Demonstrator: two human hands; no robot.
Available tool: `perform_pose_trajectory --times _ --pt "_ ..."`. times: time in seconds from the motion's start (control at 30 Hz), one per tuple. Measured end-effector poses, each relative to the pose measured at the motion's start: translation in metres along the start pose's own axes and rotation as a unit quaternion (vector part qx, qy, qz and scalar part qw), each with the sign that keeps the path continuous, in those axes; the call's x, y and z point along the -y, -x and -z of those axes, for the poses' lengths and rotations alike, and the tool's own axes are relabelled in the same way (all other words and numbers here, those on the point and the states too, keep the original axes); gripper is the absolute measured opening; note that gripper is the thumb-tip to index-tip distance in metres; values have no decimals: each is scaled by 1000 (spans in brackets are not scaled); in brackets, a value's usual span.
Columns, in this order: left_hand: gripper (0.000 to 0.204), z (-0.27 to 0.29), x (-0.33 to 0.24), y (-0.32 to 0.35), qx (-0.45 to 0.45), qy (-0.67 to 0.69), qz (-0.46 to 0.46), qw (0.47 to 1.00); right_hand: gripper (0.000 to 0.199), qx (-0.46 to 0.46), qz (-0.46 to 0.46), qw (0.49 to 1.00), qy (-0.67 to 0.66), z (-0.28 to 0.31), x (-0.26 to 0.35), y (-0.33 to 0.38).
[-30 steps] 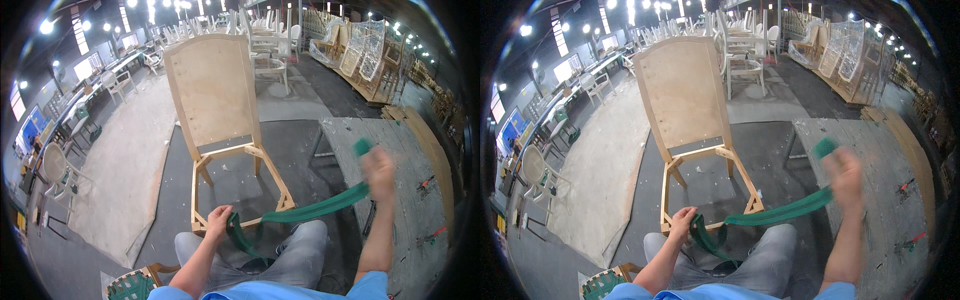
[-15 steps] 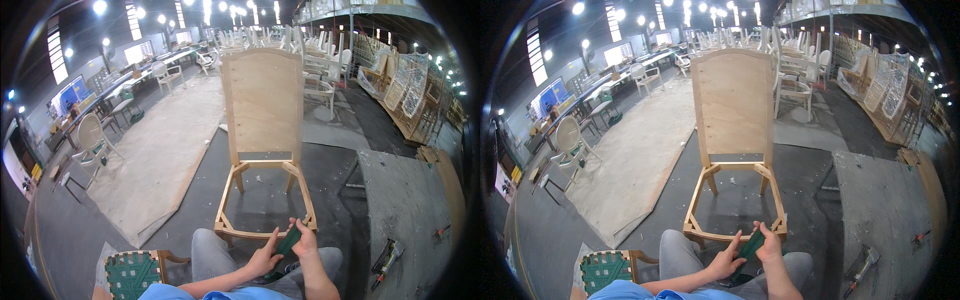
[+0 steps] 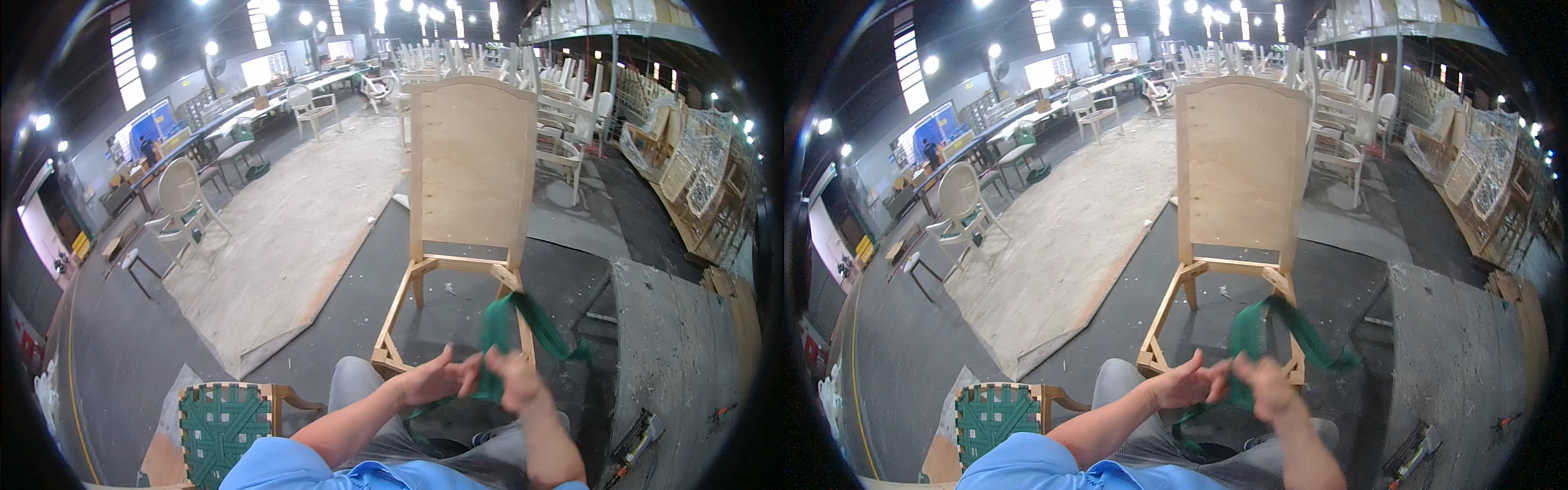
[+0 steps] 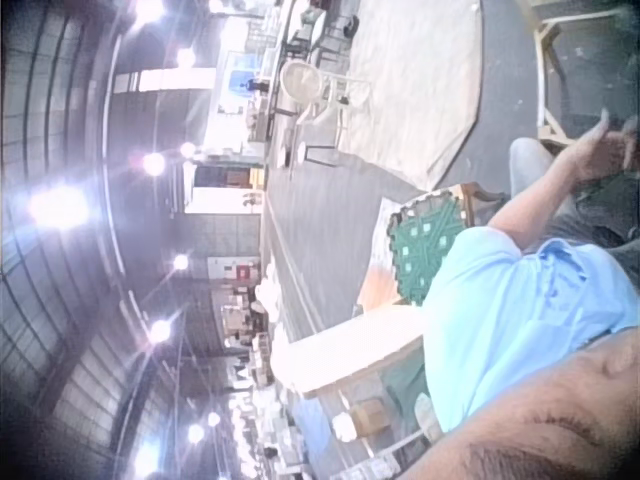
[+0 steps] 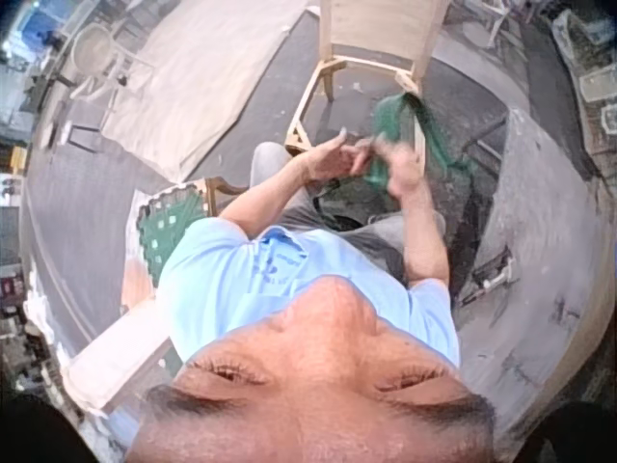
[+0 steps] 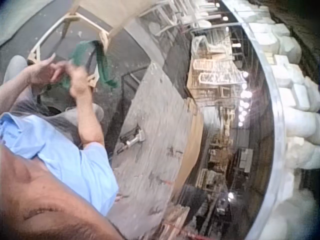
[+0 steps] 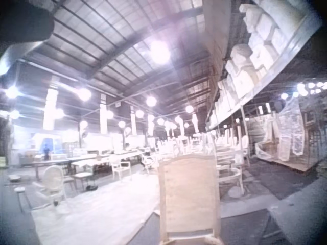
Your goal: The person attaches green straps to a wooden chair frame by hand, positioning each strap and securing it with a pneumatic staple gun. The person works on multiple straps in sequence, adjusting their placement and stapling them to the frame.
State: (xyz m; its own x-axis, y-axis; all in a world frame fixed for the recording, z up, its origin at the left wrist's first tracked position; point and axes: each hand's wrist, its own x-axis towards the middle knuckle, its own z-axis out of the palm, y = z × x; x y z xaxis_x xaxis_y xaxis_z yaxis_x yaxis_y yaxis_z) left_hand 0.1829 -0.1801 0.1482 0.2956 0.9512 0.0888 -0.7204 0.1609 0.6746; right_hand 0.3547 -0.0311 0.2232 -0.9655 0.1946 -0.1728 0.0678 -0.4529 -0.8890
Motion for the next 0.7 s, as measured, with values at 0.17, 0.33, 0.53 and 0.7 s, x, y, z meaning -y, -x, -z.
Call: perform_pose_trajectory --times 0.17,0.33,0.53,0.7 --pt "51 -19 -51 -15 -184 35 -121 975 42 90 -117 988 43 -32 -123 15" --pt "38 -6 -78 8 -420 59 -210 881 43 108 -257 851 445 1 -157 17" --pt "39 -20 -16 8 -360 90 -172 913 19 -84 42 994 64 -8 -131 -30" --pt "36 17 -29 34 -426 67 -201 880 12 -83 -126 975 163 -9 -141 -22"
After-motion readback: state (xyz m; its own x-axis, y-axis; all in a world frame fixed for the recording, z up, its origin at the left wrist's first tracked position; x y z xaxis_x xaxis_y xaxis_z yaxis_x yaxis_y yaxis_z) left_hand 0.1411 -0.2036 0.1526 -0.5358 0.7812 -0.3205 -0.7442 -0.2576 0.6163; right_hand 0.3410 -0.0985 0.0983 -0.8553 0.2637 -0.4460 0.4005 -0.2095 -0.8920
